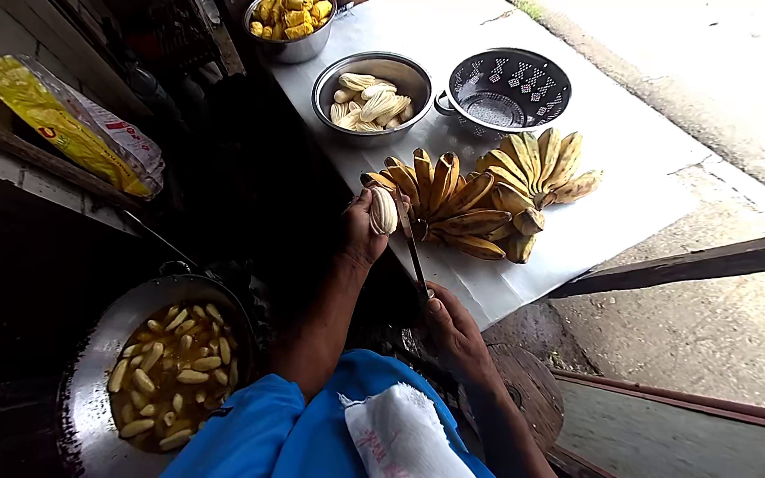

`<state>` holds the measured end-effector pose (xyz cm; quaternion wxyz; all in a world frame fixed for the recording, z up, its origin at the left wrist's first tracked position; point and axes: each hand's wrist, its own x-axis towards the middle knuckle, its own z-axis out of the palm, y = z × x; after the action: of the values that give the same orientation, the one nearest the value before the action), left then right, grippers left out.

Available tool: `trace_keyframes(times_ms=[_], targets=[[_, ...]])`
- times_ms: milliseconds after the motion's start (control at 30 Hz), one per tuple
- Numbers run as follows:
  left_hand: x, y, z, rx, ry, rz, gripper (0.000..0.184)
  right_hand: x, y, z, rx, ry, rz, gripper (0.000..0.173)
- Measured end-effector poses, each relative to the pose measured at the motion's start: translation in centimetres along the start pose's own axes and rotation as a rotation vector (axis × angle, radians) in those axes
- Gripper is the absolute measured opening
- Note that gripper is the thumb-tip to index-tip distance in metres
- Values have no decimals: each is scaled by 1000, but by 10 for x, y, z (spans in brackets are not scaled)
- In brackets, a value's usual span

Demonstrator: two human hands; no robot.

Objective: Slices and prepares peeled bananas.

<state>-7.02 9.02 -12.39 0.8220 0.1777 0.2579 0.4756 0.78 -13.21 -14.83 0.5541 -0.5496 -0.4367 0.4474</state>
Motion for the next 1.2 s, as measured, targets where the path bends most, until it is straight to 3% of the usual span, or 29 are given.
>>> trace_keyframes(times_ms=[167, 633, 867, 1067, 1200], targets=[[2, 0, 5, 77, 94, -10, 44, -2, 2, 0, -17, -6, 18, 45], [-12, 3, 17, 258, 160, 3, 27, -2, 11, -1, -103, 10, 72, 47], [-44, -27, 16, 445, 61, -29, 28, 38, 11, -7, -328, 72, 120, 42], [-37, -41, 6, 520, -43, 23, 30, 6, 15, -8, -404, 74, 148, 45], [-37, -63, 9, 531, -149, -74, 32, 12, 23, -17, -385, 174, 119, 41]])
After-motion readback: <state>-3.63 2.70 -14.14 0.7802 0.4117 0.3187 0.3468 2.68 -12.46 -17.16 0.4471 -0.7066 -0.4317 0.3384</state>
